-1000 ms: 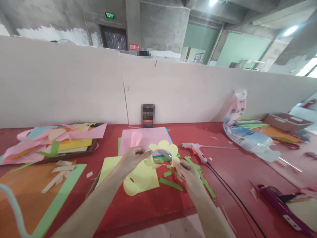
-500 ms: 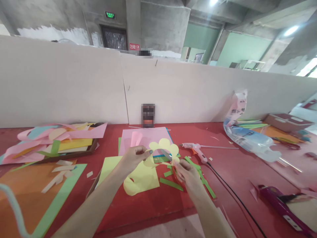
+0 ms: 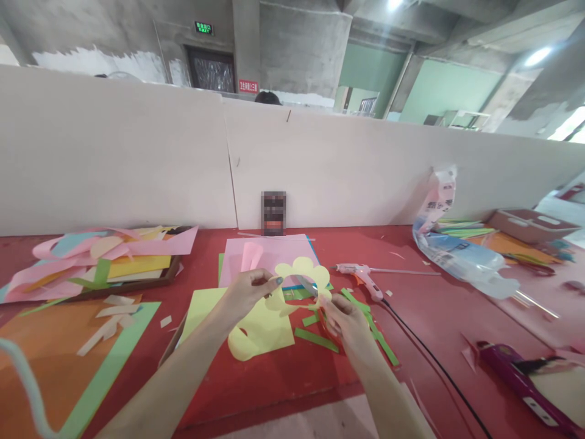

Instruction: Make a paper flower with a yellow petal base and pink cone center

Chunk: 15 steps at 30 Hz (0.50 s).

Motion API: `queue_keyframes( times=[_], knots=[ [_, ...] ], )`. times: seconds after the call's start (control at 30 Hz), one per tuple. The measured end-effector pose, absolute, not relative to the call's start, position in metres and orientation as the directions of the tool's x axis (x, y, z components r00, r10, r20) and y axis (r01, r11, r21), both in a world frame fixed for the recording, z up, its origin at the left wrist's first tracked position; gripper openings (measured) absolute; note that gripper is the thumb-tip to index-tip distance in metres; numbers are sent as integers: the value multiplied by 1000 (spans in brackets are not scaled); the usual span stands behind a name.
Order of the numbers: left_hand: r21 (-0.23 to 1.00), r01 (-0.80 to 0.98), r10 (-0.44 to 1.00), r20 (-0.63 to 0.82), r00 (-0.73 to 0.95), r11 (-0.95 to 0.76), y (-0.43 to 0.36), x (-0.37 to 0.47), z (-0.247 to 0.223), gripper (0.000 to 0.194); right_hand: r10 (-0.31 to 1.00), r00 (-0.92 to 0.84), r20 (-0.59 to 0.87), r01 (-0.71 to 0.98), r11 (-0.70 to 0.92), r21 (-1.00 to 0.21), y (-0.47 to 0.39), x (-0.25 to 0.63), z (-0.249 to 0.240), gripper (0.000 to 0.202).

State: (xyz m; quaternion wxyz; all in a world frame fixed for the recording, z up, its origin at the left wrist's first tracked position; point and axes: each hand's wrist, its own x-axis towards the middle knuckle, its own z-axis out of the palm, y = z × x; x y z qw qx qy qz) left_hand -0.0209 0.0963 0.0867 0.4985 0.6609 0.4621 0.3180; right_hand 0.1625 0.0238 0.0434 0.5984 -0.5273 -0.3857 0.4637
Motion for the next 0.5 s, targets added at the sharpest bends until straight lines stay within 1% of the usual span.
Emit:
queue_keyframes(
  times=[0.3,0.5],
  knots=[
    [957,288,917,-97,386,-20,96,-22,85,30,964,264,-35,-154,7,-988,23,162,45,41],
    [937,346,922,-94,376,-46,95,-21,87,36,968,250,-14,-138,21,-990,24,162,43,47]
  ],
)
